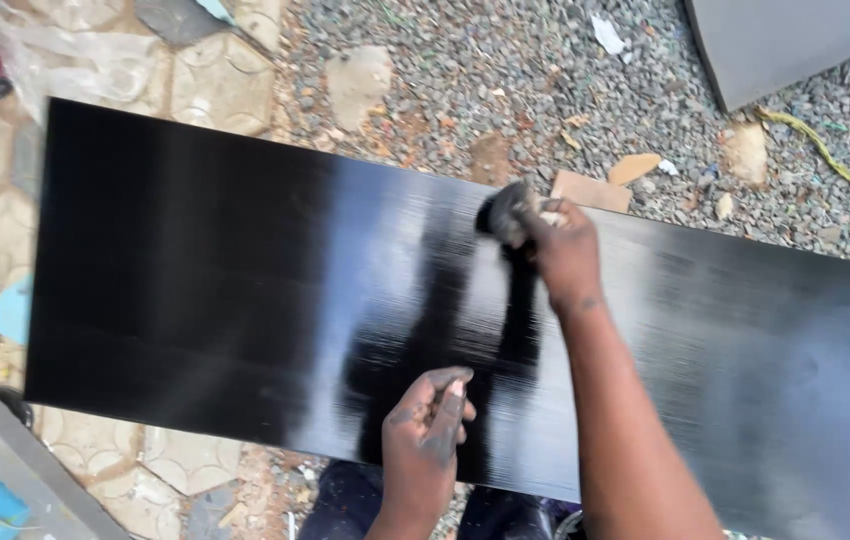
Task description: The person paints a long, rectangular wooden board black using a brush. They repeatedly dip the brush into a paint can on the ground and apply the paint to the board's surface in long strokes.
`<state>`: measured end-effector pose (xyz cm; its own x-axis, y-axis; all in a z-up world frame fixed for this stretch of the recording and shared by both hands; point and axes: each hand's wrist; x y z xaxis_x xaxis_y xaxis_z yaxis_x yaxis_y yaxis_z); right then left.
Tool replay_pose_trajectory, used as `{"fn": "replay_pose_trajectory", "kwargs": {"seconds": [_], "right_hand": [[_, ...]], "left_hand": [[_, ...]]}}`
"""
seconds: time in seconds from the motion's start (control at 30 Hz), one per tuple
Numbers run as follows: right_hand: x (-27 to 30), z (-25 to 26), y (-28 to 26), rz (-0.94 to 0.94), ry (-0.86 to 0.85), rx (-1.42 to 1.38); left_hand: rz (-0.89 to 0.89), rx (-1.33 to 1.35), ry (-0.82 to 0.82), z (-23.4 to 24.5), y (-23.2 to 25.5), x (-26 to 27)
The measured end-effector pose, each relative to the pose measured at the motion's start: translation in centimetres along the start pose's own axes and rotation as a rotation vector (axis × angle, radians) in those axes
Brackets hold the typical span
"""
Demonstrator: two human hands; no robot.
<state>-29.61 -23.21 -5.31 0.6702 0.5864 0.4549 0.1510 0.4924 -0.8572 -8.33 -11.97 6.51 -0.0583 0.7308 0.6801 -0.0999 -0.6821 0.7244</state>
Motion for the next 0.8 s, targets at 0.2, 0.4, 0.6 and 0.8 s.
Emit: {"fn": "replay_pose_trajectory", "kwargs": {"seconds": [0.2, 0.4, 0.6, 0.8], "right_hand": [[19.7, -4.5, -4.4, -0.089, -0.101, -0.158], [36.8, 0.5, -5.6, -0.308, -0.178, -0.051], [49.2, 7.1, -12.1, -0.379, -0.066, 0.162], [58.7, 12.1, -17.3, -0.410, 0.155, 0.024]], "left_hand": [[0.025, -0.076, 0.002, 13.5, 0.9, 1.8], [-0.098, -0.166, -0.086, 23.4, 5.1, 7.1], [-0.242, -0.408, -0.255, 26.8, 8.7, 14.7], [-0.389, -0.432, -0.433, 28.3, 8.9, 22.7]]}}
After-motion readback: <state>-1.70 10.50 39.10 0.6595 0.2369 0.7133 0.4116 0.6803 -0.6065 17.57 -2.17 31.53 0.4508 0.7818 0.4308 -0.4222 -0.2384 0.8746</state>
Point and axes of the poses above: each hand's wrist, its own x-axis away from the middle knuckle, its own z-axis out of the back of the hand, y = z × x, and after that the axes turned 6 degrees about y, right-handed
